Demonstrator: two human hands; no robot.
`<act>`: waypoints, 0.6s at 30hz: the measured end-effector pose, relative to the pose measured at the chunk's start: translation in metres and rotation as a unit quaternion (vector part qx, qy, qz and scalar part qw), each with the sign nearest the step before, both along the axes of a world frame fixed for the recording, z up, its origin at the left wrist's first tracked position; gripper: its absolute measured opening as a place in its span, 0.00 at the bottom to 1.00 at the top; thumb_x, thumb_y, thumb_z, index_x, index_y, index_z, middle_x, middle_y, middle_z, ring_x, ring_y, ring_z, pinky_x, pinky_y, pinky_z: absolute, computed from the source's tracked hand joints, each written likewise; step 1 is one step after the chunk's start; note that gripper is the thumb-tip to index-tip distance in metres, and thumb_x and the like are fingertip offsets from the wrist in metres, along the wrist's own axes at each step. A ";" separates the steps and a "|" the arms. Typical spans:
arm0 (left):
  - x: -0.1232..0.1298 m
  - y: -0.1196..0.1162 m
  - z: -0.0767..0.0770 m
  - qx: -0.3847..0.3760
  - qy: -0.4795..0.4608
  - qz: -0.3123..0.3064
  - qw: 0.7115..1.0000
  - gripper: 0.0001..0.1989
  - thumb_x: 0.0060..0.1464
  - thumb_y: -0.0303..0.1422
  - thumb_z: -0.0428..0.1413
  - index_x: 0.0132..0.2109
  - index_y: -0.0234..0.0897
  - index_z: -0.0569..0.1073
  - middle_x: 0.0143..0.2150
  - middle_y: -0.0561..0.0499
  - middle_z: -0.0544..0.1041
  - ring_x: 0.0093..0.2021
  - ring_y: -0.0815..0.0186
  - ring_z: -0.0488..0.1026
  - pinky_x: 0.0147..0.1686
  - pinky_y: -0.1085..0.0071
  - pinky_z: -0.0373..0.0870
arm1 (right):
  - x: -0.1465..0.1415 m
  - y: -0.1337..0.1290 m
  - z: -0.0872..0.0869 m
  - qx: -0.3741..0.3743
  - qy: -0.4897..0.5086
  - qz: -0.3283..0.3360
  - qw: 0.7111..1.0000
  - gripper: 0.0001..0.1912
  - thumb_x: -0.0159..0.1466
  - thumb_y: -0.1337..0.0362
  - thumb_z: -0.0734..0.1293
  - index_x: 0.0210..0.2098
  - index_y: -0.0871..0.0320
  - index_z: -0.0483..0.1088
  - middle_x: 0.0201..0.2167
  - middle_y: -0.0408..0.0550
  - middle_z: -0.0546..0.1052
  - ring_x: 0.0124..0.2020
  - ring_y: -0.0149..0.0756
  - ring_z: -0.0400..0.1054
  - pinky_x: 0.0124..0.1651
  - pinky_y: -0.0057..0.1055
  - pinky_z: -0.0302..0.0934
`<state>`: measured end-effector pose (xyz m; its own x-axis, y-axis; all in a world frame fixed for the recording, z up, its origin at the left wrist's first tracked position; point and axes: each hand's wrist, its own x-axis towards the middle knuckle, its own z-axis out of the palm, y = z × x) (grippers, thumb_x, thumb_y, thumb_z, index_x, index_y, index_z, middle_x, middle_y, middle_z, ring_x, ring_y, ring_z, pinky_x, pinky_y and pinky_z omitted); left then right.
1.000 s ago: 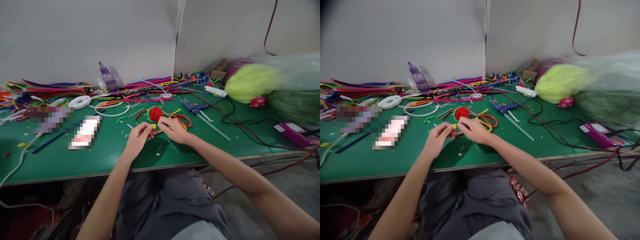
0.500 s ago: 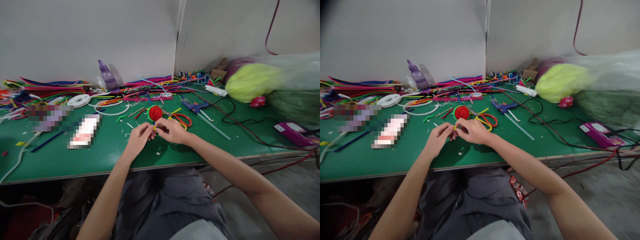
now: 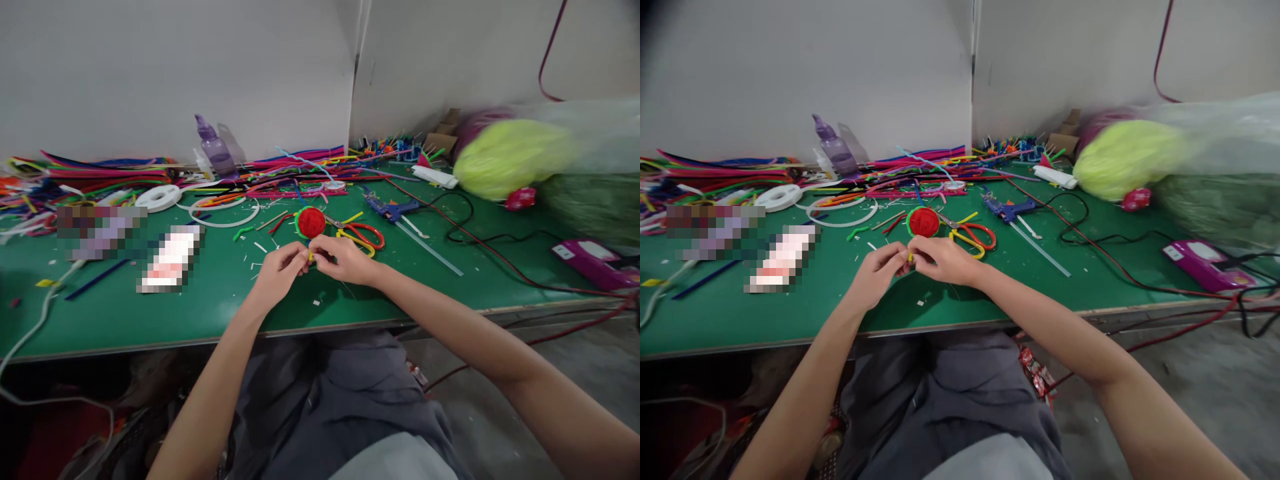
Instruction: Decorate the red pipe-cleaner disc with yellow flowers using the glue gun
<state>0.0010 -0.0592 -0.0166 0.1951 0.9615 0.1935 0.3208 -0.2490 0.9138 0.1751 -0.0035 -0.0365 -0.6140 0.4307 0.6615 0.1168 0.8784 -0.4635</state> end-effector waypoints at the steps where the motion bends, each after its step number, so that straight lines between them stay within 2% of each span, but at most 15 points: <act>1: 0.000 0.000 0.000 0.000 -0.001 -0.001 1.000 0.14 0.61 0.37 0.50 0.29 0.36 0.68 0.25 0.56 0.68 0.27 0.72 0.65 0.29 0.74 0.60 | 0.000 0.000 0.000 -0.008 0.003 0.003 1.000 0.04 0.61 0.72 0.59 0.35 0.58 0.63 0.26 0.40 0.68 0.25 0.26 0.60 0.31 0.22 0.54; 6: 0.001 -0.001 0.001 -0.018 -0.029 -0.016 0.999 0.14 0.62 0.37 0.50 0.29 0.35 0.69 0.25 0.55 0.69 0.27 0.72 0.65 0.30 0.74 0.61 | 0.003 -0.002 0.001 -0.040 -0.012 0.001 0.999 0.03 0.63 0.70 0.59 0.35 0.58 0.63 0.26 0.40 0.68 0.26 0.26 0.61 0.31 0.23 0.54; 9: 0.002 -0.001 0.001 -0.030 -0.055 -0.009 0.998 0.14 0.62 0.37 0.50 0.29 0.35 0.68 0.25 0.55 0.69 0.27 0.72 0.64 0.29 0.73 0.60 | 0.005 -0.003 0.007 -0.098 -0.010 -0.006 0.995 0.03 0.66 0.67 0.59 0.37 0.57 0.64 0.28 0.42 0.69 0.28 0.28 0.63 0.31 0.24 0.57; 11: 0.002 -0.001 0.000 -0.036 -0.068 -0.005 0.997 0.15 0.62 0.37 0.51 0.28 0.35 0.68 0.24 0.55 0.69 0.26 0.72 0.64 0.29 0.73 0.60 | 0.004 -0.002 0.011 -0.160 0.026 -0.002 0.987 0.03 0.67 0.65 0.60 0.37 0.57 0.64 0.29 0.42 0.70 0.29 0.28 0.64 0.31 0.24 0.59; 14: 0.002 0.000 -0.002 -0.044 -0.096 -0.020 0.994 0.14 0.62 0.37 0.51 0.29 0.35 0.68 0.25 0.55 0.68 0.26 0.72 0.64 0.29 0.73 0.60 | 0.002 0.001 0.014 -0.298 0.079 0.066 0.949 0.06 0.66 0.62 0.63 0.37 0.58 0.65 0.27 0.40 0.70 0.25 0.27 0.66 0.30 0.26 0.63; 16: 0.001 0.000 -0.003 -0.053 -0.115 -0.034 0.991 0.14 0.62 0.37 0.51 0.31 0.35 0.69 0.25 0.55 0.68 0.27 0.71 0.65 0.29 0.73 0.60 | 0.000 0.004 0.012 -0.390 0.094 0.140 0.905 0.09 0.65 0.59 0.65 0.38 0.58 0.65 0.26 0.40 0.73 0.23 0.28 0.68 0.30 0.27 0.65; 18: 0.001 0.000 -0.003 -0.063 -0.123 -0.044 0.989 0.14 0.62 0.38 0.51 0.31 0.35 0.69 0.26 0.54 0.69 0.28 0.71 0.65 0.29 0.73 0.60 | -0.001 0.006 0.009 -0.451 0.109 0.194 0.864 0.11 0.65 0.57 0.66 0.39 0.58 0.64 0.27 0.42 0.75 0.25 0.30 0.71 0.31 0.29 0.67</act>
